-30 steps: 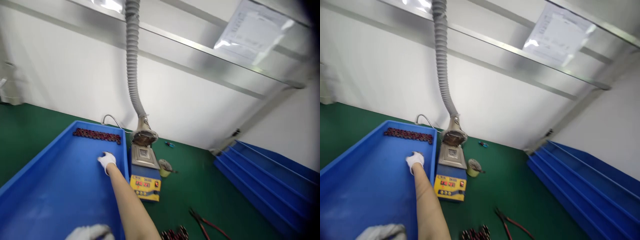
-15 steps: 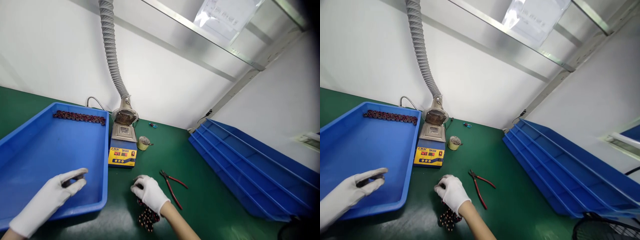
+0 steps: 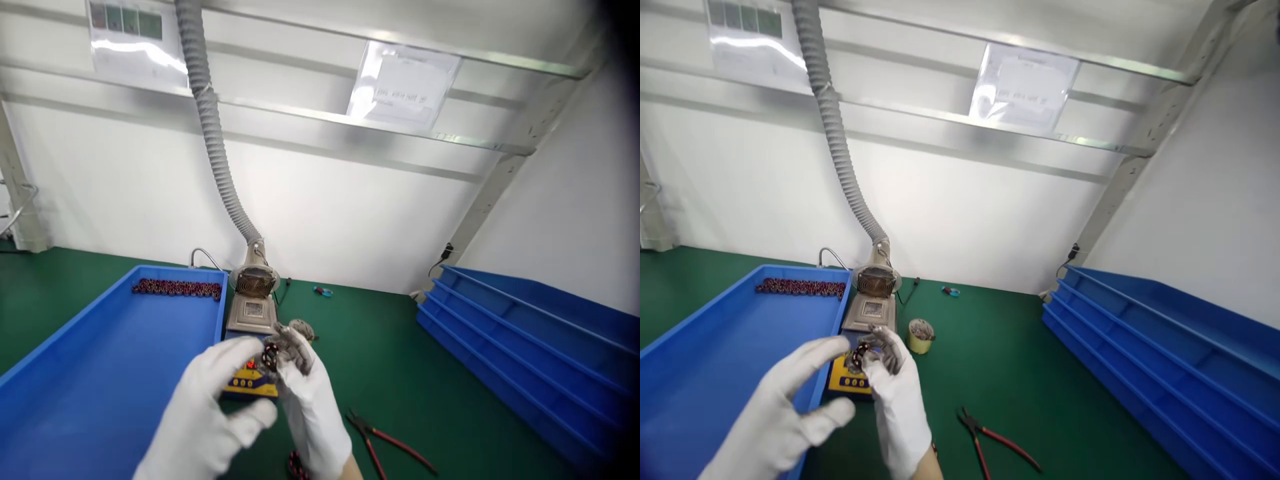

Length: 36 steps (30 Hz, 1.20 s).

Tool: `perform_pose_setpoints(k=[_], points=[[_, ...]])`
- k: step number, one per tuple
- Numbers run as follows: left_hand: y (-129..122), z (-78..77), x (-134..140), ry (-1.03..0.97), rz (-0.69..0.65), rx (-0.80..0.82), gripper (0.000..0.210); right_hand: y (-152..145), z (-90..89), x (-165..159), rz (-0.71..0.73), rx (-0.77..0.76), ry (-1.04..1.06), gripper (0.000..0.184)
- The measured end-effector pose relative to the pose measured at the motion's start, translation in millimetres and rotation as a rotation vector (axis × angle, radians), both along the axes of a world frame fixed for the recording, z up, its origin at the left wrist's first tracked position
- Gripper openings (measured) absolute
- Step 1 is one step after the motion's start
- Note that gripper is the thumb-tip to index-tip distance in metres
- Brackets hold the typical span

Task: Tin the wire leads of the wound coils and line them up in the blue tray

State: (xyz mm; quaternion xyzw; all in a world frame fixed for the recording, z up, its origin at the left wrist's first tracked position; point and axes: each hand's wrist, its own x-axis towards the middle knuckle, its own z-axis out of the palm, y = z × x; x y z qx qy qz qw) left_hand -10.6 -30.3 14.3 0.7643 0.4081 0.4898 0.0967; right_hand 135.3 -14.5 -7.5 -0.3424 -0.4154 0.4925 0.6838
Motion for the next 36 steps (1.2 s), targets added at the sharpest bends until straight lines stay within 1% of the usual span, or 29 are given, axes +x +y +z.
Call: perform_pose_setpoints(k=[2,3,4,5,7,9,11,12,13,14,16,18,19,20,22,25,27,29,31,33,36], points=[[4.9,1.3,16.3,0.088,0.056,0.201,0.047,1.0,5.8,-3.3,0.003,0.054,0.098,0.032],[8.1,-0.2,21.2,0.095,0.075,0.263,0.043,2.6,6.7,-2.8,0.023,0.069,0.095,0.029],[11.5,-2.6,24.1,0.073,0.075,0.293,0.039,4.7,7.0,-0.8,0.052,0.083,0.066,0.026],[14.9,-5.4,25.2,0.032,0.049,0.295,0.034,6.9,7.3,2.8,0.089,0.102,0.021,0.024],[20.6,-10.0,24.1,-0.056,-0.080,0.231,0.027,10.4,8.5,13.3,0.160,0.162,-0.076,0.024],[23.8,-11.3,22.2,-0.094,-0.213,0.147,0.026,12.6,9.9,24.8,0.210,0.233,-0.174,0.022],[25.2,-9.3,21.8,-0.042,-0.263,0.120,0.028,14.8,10.1,32.6,0.236,0.277,-0.255,0.015],[25.7,-7.8,22.1,0.002,-0.263,0.147,0.029,16.1,9.7,34.0,0.231,0.277,-0.272,0.010],[26.2,-6.5,22.6,0.049,-0.253,0.195,0.029,17.6,9.0,33.9,0.222,0.268,-0.258,0.009],[26.7,-5.7,22.8,0.095,-0.241,0.252,0.028,18.9,8.4,32.6,0.213,0.251,-0.198,0.014],[28.0,-6.3,21.9,0.163,-0.204,0.364,0.024,21.0,7.8,28.7,0.234,0.186,0.024,0.023],[29.4,-9.1,18.6,0.201,-0.135,0.427,0.025,21.6,8.1,26.7,0.272,0.101,0.279,0.021],[29.9,-10.7,16.4,0.218,-0.102,0.446,0.027,21.5,8.1,26.9,0.272,0.064,0.370,0.020],[30.4,-11.9,14.1,0.226,-0.069,0.469,0.028,21.2,7.6,27.5,0.253,0.032,0.415,0.019],[31.0,-12.6,10.8,0.246,-0.025,0.521,0.026,20.4,4.5,27.9,0.225,-0.014,0.384,0.018],[31.6,-10.6,11.8,0.269,0.007,0.593,0.020,20.1,-5.9,21.1,0.279,-0.066,0.287,0.029],[32.2,-9.8,15.8,0.277,0.031,0.583,0.021,22.2,-15.0,12.6,0.292,-0.090,0.288,0.035],[33.0,-10.4,19.8,0.275,0.046,0.530,0.024,26.6,-23.9,5.2,0.258,-0.122,0.300,0.034],[33.5,-11.4,21.4,0.255,0.028,0.469,0.028,32.0,-31.5,2.1,0.219,-0.153,0.310,0.032],[33.5,-11.5,19.9,0.209,-0.018,0.413,0.028,36.4,-37.3,3.8,0.214,-0.168,0.316,0.032],[32.6,-10.1,15.3,0.084,-0.135,0.282,0.030,39.0,-42.8,10.9,0.301,-0.157,0.316,0.030]])
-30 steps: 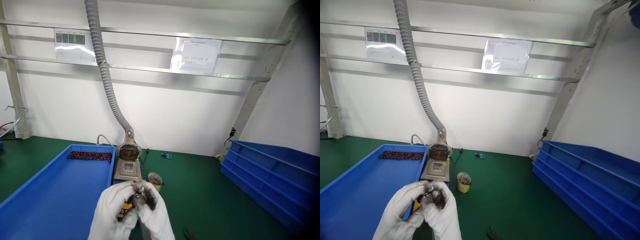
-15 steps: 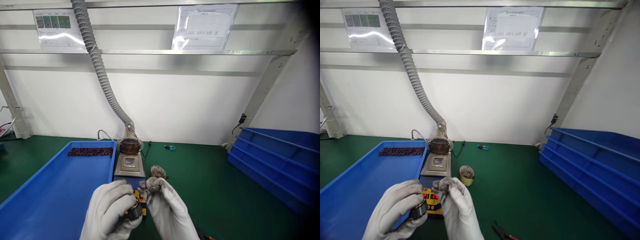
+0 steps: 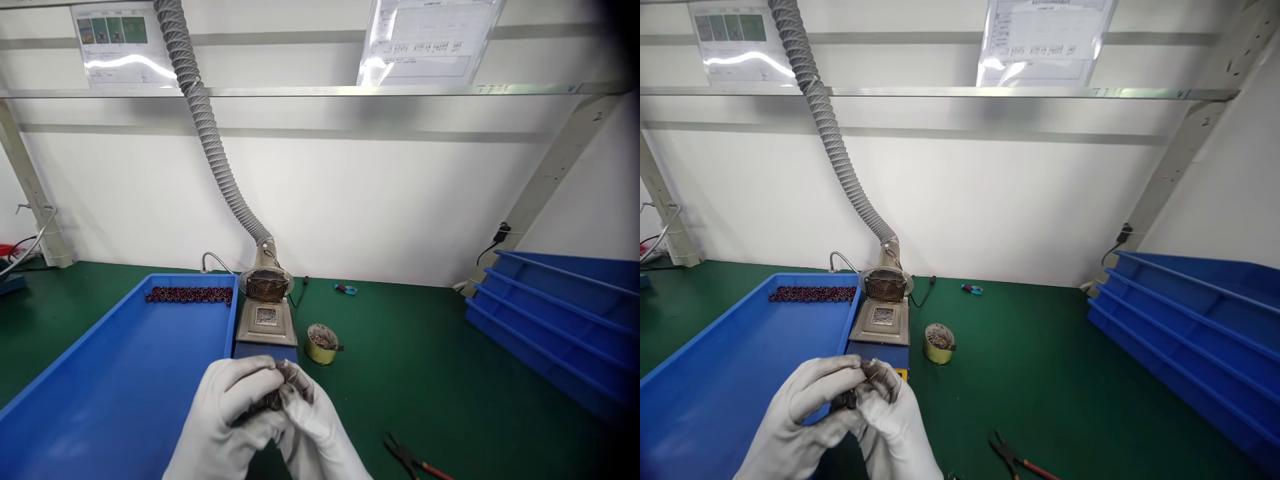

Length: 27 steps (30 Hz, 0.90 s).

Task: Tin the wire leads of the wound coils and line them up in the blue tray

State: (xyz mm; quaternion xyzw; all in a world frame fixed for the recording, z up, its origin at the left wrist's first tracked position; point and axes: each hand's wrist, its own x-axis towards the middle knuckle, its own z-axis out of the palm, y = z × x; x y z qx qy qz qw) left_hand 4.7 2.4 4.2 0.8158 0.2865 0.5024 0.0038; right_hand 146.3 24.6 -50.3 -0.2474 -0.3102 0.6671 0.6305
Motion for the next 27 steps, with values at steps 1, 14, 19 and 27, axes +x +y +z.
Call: perform_pose_setpoints(k=[1,14,19,27], points=[[-0.3,0.2,-0.9,-0.056,-0.055,-0.061,0.029,0.1,-1.1,2.0,0.032,0.010,0.005,0.029],[1.0,4.0,-3.6,-0.558,-0.110,-0.645,0.021,-2.3,-0.1,-9.3,0.239,0.009,0.129,0.030],[-0.2,0.3,4.2,-0.638,-0.187,-0.491,0.014,-3.7,-2.7,-11.6,0.168,-0.046,0.113,0.029],[-2.1,11.0,-1.1,-0.557,-0.076,-0.655,0.025,-3.2,2.1,-11.1,0.121,-0.058,0.082,0.030]])
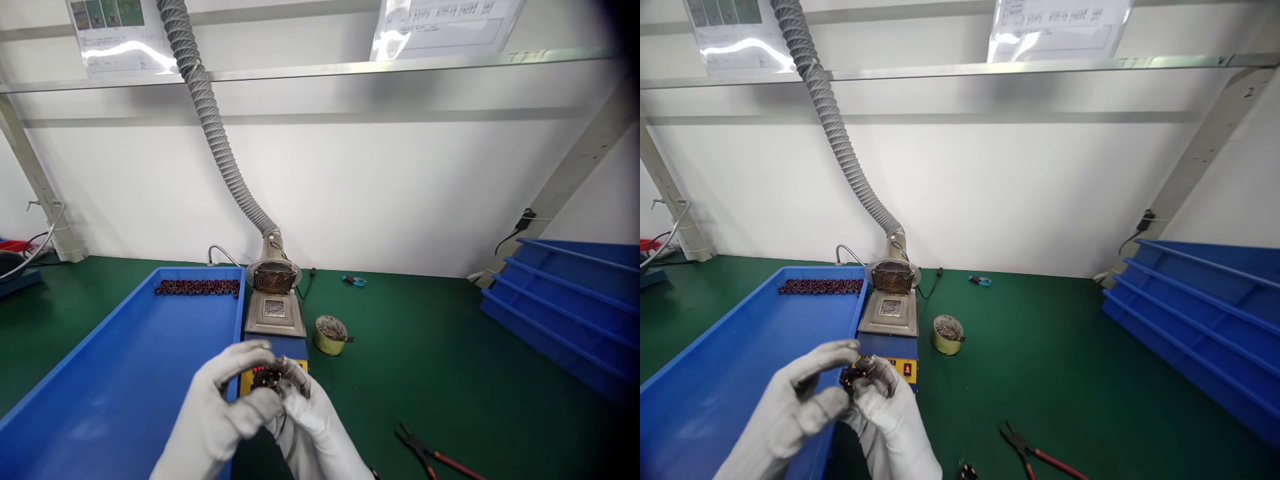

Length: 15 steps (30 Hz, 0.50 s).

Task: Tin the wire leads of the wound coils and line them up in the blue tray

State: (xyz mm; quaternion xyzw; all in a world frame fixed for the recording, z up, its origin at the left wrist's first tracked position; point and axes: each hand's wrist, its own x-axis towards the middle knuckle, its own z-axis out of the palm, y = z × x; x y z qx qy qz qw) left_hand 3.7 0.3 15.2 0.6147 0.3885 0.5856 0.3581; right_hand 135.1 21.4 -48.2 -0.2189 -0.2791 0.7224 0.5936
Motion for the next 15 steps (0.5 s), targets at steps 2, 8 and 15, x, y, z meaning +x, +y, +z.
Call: perform_pose_setpoints(k=[2,8,15], points=[[0.1,-1.0,3.7,0.039,-0.037,0.063,0.021,-0.7,4.3,-1.1,0.023,0.008,-0.011,0.030],[3.5,-10.3,-3.1,-0.251,0.140,0.014,0.013,-18.4,17.7,-0.6,0.175,-0.005,0.096,0.023],[-5.3,-8.4,-0.5,0.272,0.008,0.040,0.046,-42.4,46.2,-4.6,0.119,-0.014,0.177,0.021]])
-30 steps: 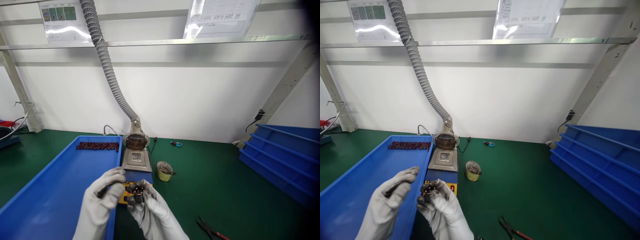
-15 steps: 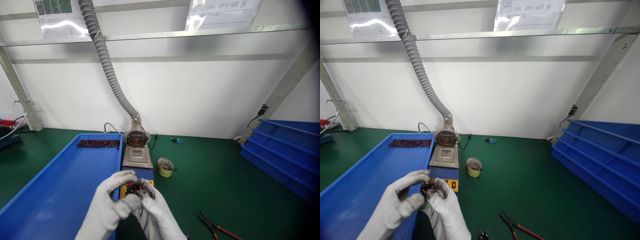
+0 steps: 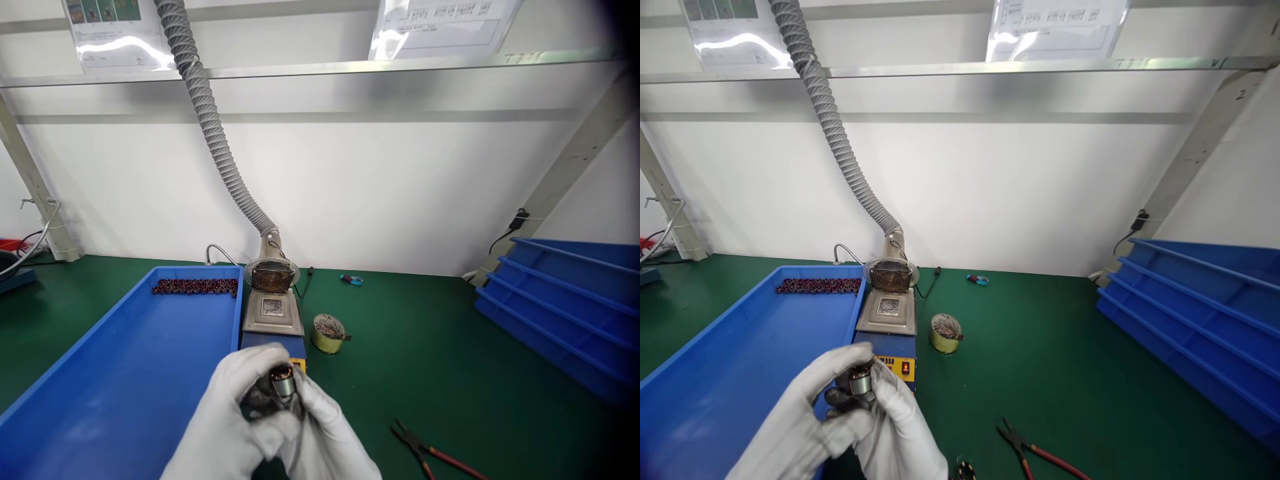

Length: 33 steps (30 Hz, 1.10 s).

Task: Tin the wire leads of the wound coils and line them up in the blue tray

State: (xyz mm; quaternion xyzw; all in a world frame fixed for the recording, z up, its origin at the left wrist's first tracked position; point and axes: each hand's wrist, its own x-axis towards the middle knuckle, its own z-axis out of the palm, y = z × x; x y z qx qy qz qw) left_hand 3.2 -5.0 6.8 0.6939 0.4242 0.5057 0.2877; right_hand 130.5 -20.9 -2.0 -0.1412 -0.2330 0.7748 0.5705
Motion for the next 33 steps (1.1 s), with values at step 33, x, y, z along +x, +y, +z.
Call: perform_pose_setpoints(k=[33], points=[[-4.1,8.9,3.8,-0.846,-0.092,-0.194,0.007,45.6,-31.8,19.8,0.158,0.075,-0.166,0.011]])
